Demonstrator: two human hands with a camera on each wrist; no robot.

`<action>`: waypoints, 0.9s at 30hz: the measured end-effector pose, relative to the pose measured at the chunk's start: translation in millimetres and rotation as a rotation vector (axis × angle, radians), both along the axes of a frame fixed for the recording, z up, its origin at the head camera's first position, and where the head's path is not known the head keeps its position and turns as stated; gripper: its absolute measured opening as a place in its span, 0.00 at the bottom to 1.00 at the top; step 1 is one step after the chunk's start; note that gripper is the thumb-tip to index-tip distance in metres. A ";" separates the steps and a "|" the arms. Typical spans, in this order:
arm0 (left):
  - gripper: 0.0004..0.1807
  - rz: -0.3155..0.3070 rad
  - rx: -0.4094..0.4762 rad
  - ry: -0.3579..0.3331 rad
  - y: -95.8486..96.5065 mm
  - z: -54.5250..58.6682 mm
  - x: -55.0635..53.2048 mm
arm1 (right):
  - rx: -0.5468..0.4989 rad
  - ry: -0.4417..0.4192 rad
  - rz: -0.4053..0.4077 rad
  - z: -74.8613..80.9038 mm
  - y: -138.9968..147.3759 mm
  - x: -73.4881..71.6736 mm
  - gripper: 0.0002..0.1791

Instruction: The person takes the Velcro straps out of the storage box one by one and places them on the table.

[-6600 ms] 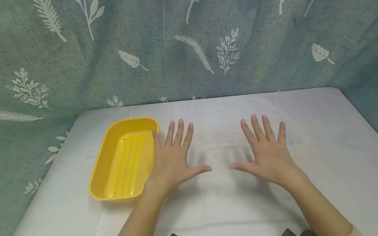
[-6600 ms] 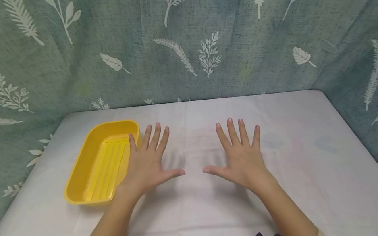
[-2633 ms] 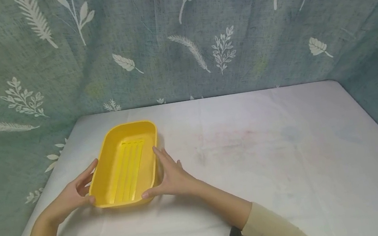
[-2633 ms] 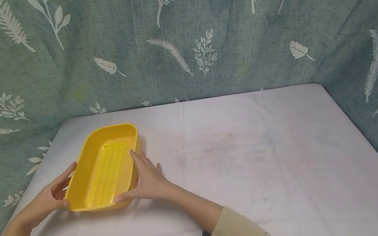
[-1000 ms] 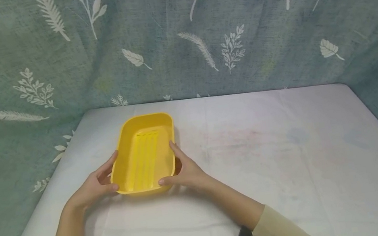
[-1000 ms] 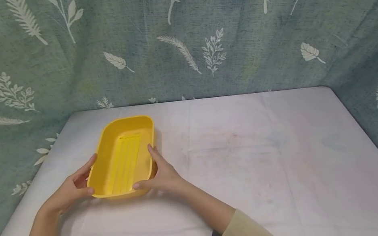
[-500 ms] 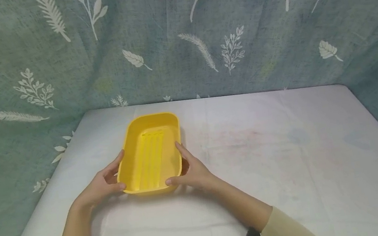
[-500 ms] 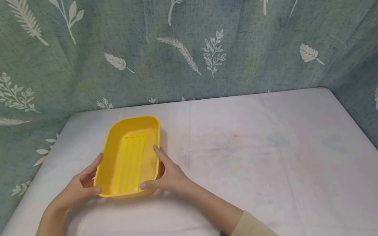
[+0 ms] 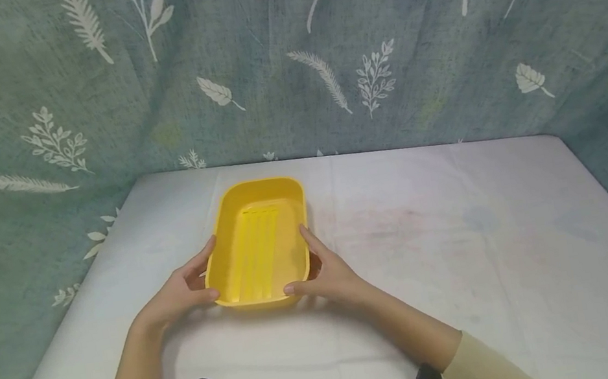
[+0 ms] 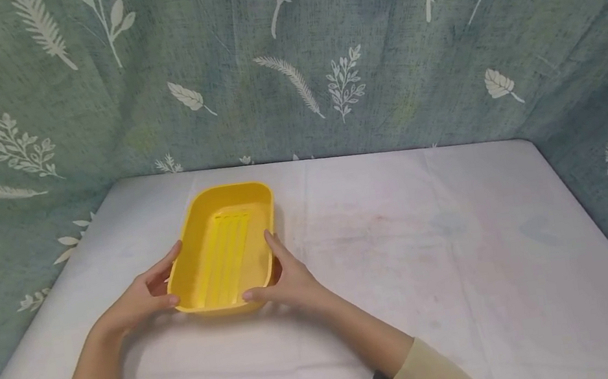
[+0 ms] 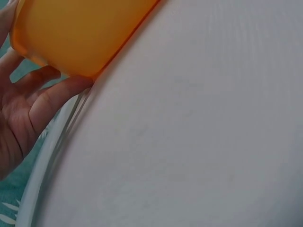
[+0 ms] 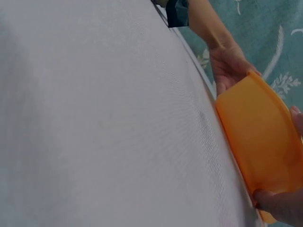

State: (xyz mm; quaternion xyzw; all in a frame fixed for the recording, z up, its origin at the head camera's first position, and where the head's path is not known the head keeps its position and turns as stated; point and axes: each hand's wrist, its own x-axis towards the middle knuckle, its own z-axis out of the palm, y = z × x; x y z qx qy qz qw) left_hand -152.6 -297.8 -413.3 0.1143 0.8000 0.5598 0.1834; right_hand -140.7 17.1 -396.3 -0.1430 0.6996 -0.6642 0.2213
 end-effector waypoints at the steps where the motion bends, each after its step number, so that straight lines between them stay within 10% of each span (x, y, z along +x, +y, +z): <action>1: 0.52 0.002 -0.002 -0.004 1.6 0.3 -0.1 | 0.000 -0.003 0.003 2.3 2.0 0.9 0.60; 27: 0.52 -0.058 0.041 -0.005 35.9 -2.0 -1.1 | -0.084 -0.029 -0.023 -19.0 34.0 0.5 0.61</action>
